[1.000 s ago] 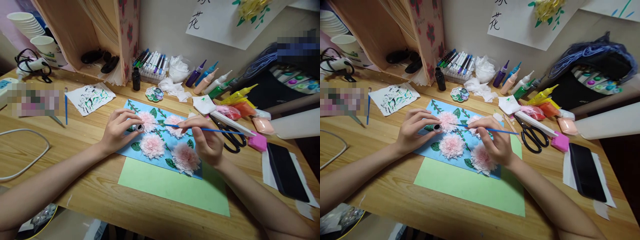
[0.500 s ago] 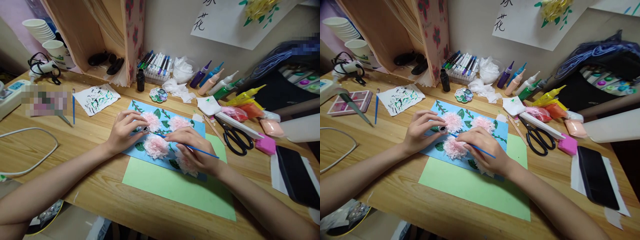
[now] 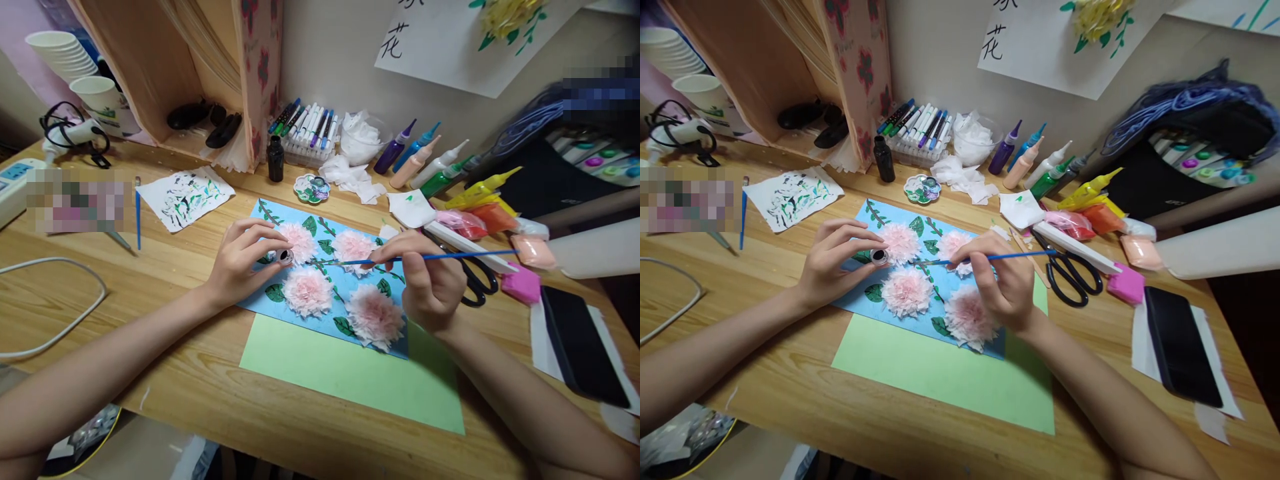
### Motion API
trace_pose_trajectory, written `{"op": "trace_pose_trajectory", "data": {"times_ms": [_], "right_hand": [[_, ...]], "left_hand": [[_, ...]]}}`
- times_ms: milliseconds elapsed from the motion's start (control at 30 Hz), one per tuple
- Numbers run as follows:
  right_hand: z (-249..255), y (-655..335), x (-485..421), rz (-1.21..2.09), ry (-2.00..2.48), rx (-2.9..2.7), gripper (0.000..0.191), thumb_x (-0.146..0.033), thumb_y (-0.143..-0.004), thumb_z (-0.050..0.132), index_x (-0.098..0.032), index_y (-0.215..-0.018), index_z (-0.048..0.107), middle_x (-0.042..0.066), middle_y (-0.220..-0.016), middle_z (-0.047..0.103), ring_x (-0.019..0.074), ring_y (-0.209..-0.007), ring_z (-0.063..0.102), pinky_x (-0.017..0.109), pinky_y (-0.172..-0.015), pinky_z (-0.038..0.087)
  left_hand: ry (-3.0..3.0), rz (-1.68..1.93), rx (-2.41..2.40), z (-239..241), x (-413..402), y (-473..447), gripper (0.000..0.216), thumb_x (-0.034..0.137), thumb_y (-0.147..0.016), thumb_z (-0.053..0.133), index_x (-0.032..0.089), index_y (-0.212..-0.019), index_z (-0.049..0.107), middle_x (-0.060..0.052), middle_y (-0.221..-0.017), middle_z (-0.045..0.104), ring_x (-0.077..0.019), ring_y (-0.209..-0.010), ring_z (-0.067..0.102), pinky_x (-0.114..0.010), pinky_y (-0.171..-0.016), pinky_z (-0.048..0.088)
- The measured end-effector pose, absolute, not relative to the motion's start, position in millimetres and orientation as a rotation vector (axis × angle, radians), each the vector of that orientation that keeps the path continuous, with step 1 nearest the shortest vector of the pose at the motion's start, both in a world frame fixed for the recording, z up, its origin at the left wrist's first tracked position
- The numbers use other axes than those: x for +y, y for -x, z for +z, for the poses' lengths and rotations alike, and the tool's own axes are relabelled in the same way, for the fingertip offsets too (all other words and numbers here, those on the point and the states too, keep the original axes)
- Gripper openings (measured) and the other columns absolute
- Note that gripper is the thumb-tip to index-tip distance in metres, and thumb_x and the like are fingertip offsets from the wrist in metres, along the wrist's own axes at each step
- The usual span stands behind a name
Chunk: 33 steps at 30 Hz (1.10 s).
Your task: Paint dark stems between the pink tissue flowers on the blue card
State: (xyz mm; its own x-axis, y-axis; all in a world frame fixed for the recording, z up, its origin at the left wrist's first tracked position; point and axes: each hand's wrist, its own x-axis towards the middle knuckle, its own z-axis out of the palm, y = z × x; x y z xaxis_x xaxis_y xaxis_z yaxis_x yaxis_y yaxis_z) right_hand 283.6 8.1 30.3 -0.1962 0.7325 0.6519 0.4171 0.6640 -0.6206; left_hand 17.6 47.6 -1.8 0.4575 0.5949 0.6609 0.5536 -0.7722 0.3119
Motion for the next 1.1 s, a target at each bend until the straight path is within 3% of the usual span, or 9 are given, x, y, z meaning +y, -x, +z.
{"op": "trace_pose_trajectory", "data": {"times_ms": [367,1100], "right_hand": [[21,-286,20,0.232,0.946,-1.985,0.025,-0.015,-0.093,0.042,-0.02,-0.077,0.06,0.002,-0.066,0.065,0.0141,-0.064,0.059,0.03,-0.063,0.046],[20,-288,22,0.12,0.911,-2.087,0.021,-0.011,-0.09,0.044,-0.019,-0.079,0.059,0.002,-0.066,0.066,0.0136,-0.065,0.058,0.028,-0.063,0.047]], "left_hand": [[-2.676,1.219,1.058,-2,49,-16,0.019,0.027,-0.078,0.072,0.025,-0.096,0.066,-0.001,-0.091,0.07,-0.0219,-0.099,0.06,-0.04,-0.088,0.047],[-2.685,1.243,1.03,-1,49,-17,0.019,0.026,-0.078,0.073,0.024,-0.096,0.066,-0.001,-0.09,0.071,-0.0213,-0.099,0.06,-0.039,-0.088,0.046]]}}
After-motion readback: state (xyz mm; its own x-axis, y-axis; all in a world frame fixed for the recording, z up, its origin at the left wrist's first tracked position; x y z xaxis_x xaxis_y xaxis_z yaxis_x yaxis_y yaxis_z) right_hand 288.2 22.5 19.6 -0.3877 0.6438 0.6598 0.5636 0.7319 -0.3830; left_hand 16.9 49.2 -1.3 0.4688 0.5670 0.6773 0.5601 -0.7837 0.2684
